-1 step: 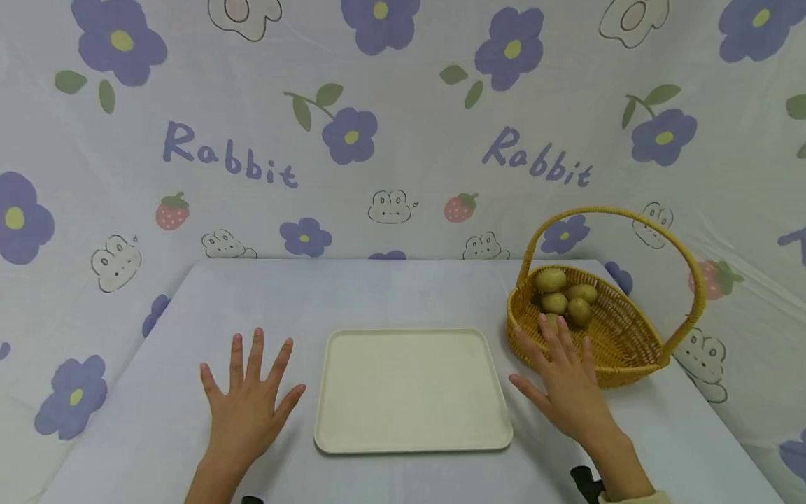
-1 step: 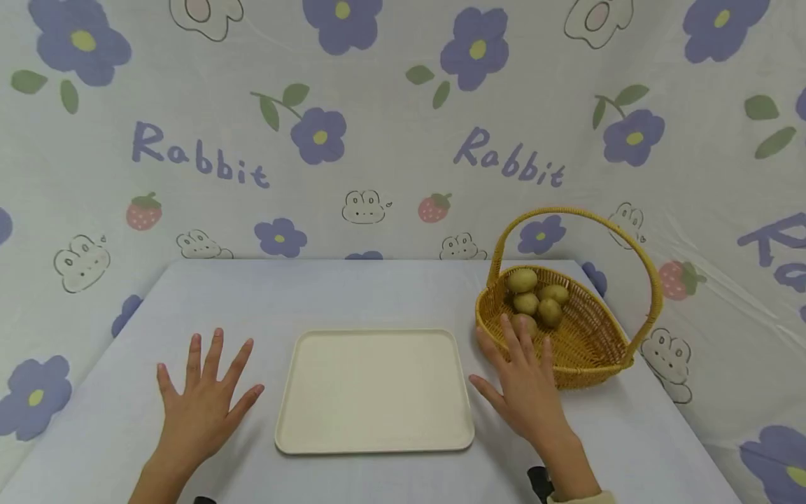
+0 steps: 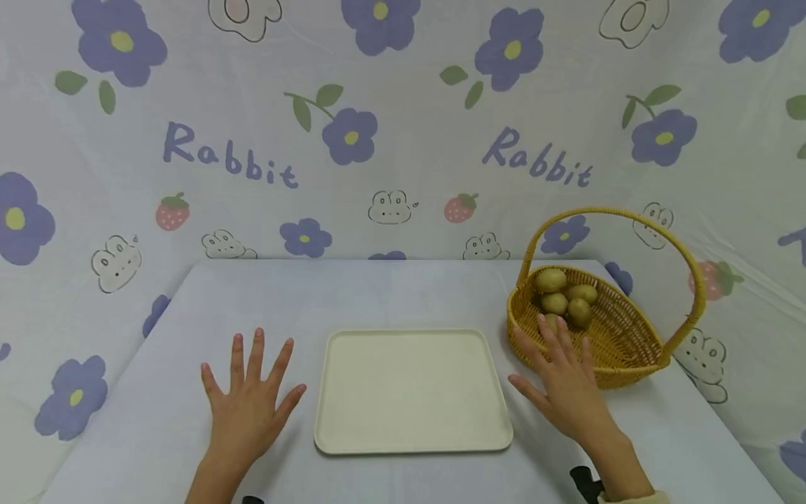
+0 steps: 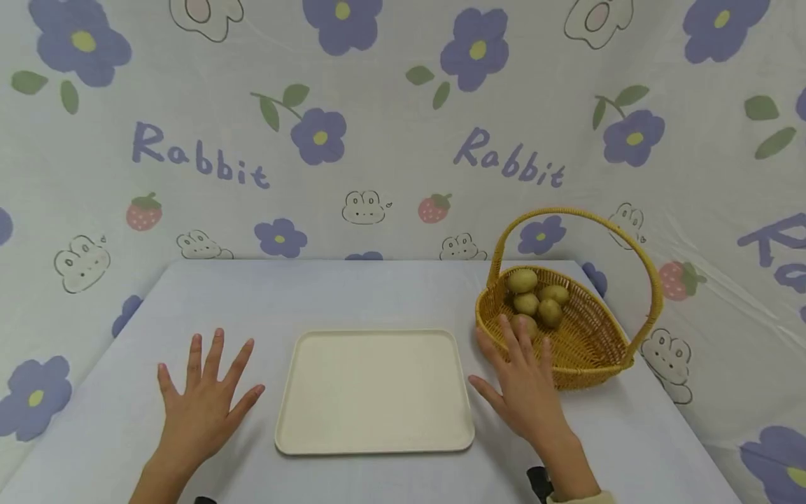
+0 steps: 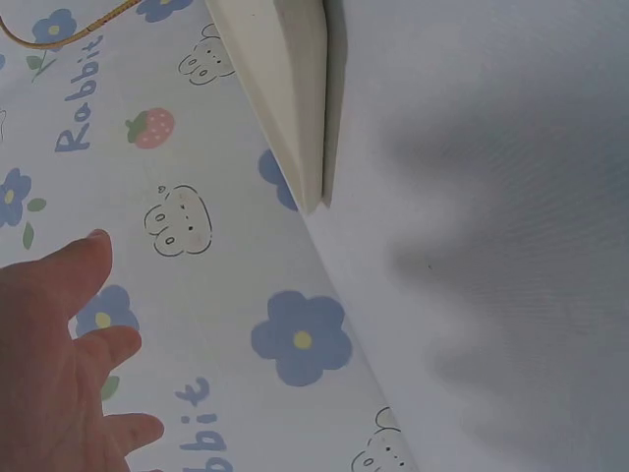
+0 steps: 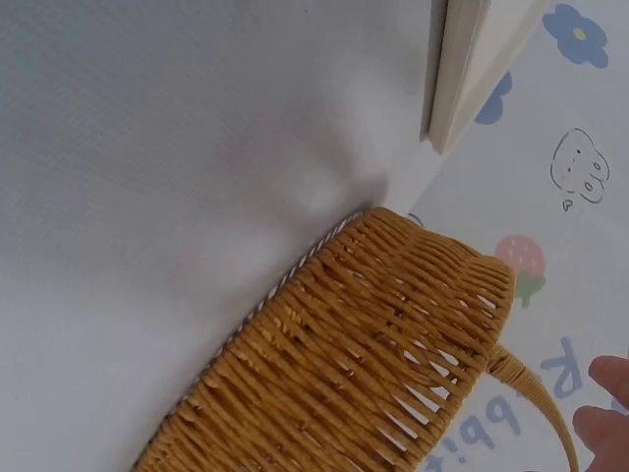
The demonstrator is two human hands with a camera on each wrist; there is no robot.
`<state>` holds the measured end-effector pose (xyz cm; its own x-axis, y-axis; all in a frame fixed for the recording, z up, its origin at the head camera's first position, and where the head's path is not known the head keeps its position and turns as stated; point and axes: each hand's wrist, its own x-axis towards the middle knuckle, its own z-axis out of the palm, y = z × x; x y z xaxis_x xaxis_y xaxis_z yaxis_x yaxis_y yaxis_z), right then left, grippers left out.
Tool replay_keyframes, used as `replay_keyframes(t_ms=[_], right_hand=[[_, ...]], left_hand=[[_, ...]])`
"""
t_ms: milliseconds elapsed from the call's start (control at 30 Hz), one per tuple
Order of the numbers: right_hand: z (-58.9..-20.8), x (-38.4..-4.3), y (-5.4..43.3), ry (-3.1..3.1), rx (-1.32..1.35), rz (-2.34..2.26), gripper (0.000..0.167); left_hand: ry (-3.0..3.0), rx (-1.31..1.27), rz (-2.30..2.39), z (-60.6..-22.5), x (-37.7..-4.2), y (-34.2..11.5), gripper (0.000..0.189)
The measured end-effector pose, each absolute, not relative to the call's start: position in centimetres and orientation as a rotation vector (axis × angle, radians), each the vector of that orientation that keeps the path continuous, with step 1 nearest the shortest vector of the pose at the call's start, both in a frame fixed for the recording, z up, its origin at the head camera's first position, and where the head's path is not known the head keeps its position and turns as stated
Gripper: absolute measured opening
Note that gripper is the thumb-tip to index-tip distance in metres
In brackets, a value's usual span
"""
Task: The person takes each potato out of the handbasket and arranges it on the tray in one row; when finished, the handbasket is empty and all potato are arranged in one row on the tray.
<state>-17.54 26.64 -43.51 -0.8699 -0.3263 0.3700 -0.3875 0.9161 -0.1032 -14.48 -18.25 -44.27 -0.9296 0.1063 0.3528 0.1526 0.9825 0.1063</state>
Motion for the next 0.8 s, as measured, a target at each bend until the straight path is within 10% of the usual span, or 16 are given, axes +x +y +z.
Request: replay_keyframes(t_ms=[800], right_hand=[[-38.3, -24.6, 32.2, -2.528, 0.416, 0.928, 0.054]], left_hand=[[-2.847, -0.169, -1.479, -49.0, -15.7, -15.9, 0.066]])
